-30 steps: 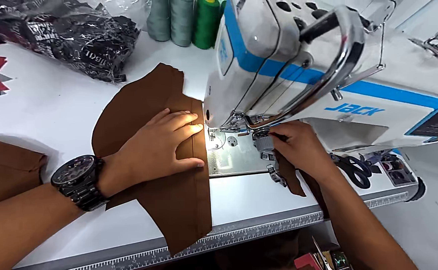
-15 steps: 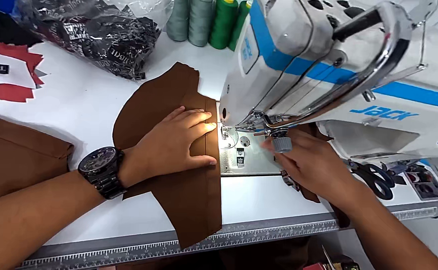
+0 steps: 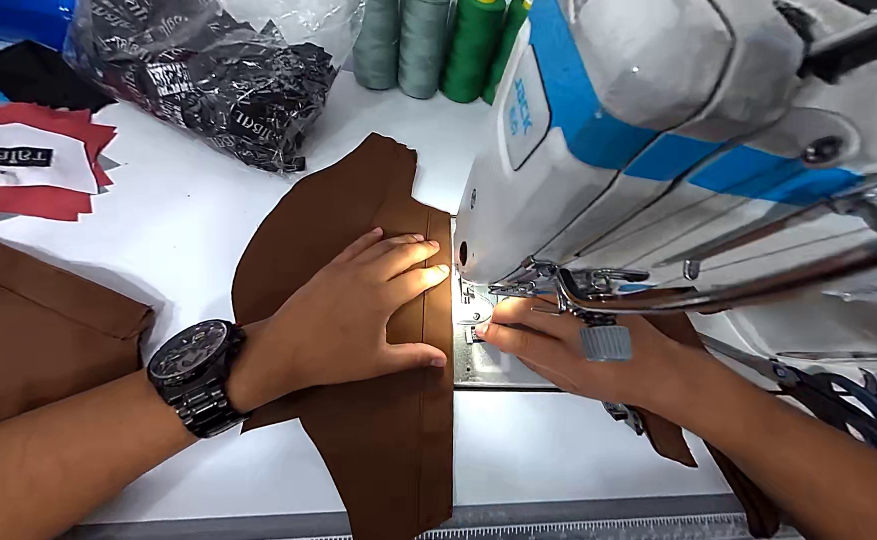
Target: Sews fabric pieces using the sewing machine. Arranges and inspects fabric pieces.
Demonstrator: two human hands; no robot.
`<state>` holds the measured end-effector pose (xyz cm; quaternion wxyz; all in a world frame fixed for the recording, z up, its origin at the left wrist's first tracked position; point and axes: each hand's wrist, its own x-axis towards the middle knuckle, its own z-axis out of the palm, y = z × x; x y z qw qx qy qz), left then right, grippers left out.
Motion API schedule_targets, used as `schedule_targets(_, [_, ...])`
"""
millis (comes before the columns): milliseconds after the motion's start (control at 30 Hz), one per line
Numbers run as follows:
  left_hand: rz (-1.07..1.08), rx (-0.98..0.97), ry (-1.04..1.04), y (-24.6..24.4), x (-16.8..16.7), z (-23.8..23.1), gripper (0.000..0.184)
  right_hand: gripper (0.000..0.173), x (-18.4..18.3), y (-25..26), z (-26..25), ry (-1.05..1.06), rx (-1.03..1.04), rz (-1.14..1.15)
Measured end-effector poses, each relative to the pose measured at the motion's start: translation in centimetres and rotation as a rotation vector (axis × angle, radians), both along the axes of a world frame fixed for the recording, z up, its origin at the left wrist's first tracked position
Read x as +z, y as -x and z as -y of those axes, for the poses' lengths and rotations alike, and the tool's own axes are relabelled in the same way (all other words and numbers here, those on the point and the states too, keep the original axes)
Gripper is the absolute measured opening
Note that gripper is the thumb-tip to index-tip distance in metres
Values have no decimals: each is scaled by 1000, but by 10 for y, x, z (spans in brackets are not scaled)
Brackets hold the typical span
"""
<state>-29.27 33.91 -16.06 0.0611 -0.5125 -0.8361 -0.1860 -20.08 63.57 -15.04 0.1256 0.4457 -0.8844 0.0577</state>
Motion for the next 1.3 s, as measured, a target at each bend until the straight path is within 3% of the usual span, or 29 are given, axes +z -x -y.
schedule_targets(500, [14,4,9,-5,5,0,85,31,-10,0,10,157,58,203])
schedule_targets(1300, [-3,13,28,-4,4,0,85,31,0,-3,18,56,32,64])
